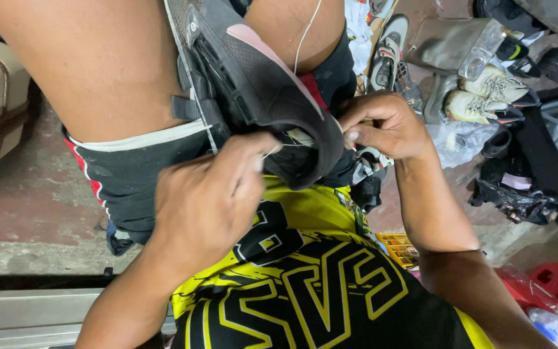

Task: The person sits and sews a black and pink sneaker using a needle and white thread. They repeatedly push the needle through the shoe's upper material and pull the thread tight to secure the stitches. The shoe is held in the left hand while the right hand manipulates the needle.

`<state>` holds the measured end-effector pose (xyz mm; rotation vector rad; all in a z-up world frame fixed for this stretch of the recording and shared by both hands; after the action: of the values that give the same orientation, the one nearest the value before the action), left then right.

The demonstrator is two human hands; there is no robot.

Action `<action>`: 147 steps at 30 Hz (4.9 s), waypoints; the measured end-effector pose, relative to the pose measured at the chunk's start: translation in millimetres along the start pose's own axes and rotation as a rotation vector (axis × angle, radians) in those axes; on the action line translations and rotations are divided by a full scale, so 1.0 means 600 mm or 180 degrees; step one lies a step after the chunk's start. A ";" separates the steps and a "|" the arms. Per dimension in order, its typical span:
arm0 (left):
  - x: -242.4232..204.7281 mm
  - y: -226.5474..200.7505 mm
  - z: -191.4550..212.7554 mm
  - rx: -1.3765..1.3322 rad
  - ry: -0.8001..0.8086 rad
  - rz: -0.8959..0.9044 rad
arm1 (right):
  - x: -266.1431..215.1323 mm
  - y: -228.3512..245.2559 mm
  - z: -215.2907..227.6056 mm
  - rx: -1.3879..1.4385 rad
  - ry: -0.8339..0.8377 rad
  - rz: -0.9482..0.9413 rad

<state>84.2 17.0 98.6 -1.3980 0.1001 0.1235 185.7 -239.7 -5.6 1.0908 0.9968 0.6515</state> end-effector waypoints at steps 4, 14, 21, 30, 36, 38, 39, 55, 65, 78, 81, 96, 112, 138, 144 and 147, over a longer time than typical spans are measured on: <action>0.018 0.034 -0.034 0.0120 0.0157 0.0080 | 0.003 0.024 -0.004 -0.0710 0.0026 -0.0051; 0.000 0.028 -0.057 0.0871 0.0650 -0.0546 | 0.000 0.006 -0.001 -0.0210 -0.0113 0.0035; -0.013 0.035 -0.065 0.1136 0.0714 -0.0657 | 0.005 0.009 -0.002 -0.0392 -0.0053 0.0147; -0.011 0.036 -0.054 0.0699 0.0647 -0.0632 | 0.009 0.019 -0.003 -0.0451 0.0059 0.0129; -0.038 0.045 0.012 -0.0136 -0.0108 0.0076 | -0.003 -0.002 0.002 -0.0199 -0.0059 0.0031; -0.062 0.047 0.060 -0.0735 -0.0548 0.0092 | -0.007 -0.010 0.004 -0.0021 -0.0108 0.0101; -0.077 0.050 0.081 -0.0609 -0.0688 0.0166 | -0.007 -0.013 0.007 0.0063 -0.0117 0.0151; -0.066 -0.005 0.034 0.1132 -0.0903 -0.1148 | -0.006 -0.043 0.011 0.0622 -0.0186 -0.0066; -0.011 0.017 -0.009 0.0301 0.0062 -0.0989 | -0.018 -0.051 0.007 0.0689 -0.0281 -0.0093; -0.007 0.056 -0.020 -0.0814 -0.0148 0.0130 | 0.006 0.085 -0.025 -0.0392 -0.0120 -0.0203; -0.007 0.053 -0.033 -0.0633 -0.0097 -0.0147 | 0.011 0.141 -0.034 -0.1669 0.0055 -0.0050; -0.037 0.095 -0.055 -0.1372 0.0394 0.1134 | 0.013 0.225 -0.077 -0.3064 -0.0164 0.0504; -0.044 0.108 -0.047 -0.0773 0.0671 0.1021 | 0.015 0.215 -0.079 -0.3453 -0.0604 0.0713; 0.001 -0.081 -0.087 0.0947 0.0296 -0.0606 | -0.013 0.188 -0.045 -0.2971 -0.0687 0.0769; -0.008 -0.051 -0.055 0.0035 0.0308 -0.0092 | 0.011 0.185 -0.079 -0.2069 -0.0126 0.1384; -0.009 -0.052 -0.050 -0.0151 0.0134 -0.0135 | 0.028 0.176 -0.081 -0.0740 -0.0169 0.1051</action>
<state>83.2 -18.2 124.5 -1.4496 0.1029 0.0616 152.7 -168.2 81.2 1.0679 0.6797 0.9754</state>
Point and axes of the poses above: each hand's wrist, its own x-axis towards the middle knuckle, its own z-axis out of the back of the hand, y = z × x, the point moved 7 cm from there along x, towards the middle knuckle, and after that the axes turned 15 degrees about -x, right-handed, at the moved point
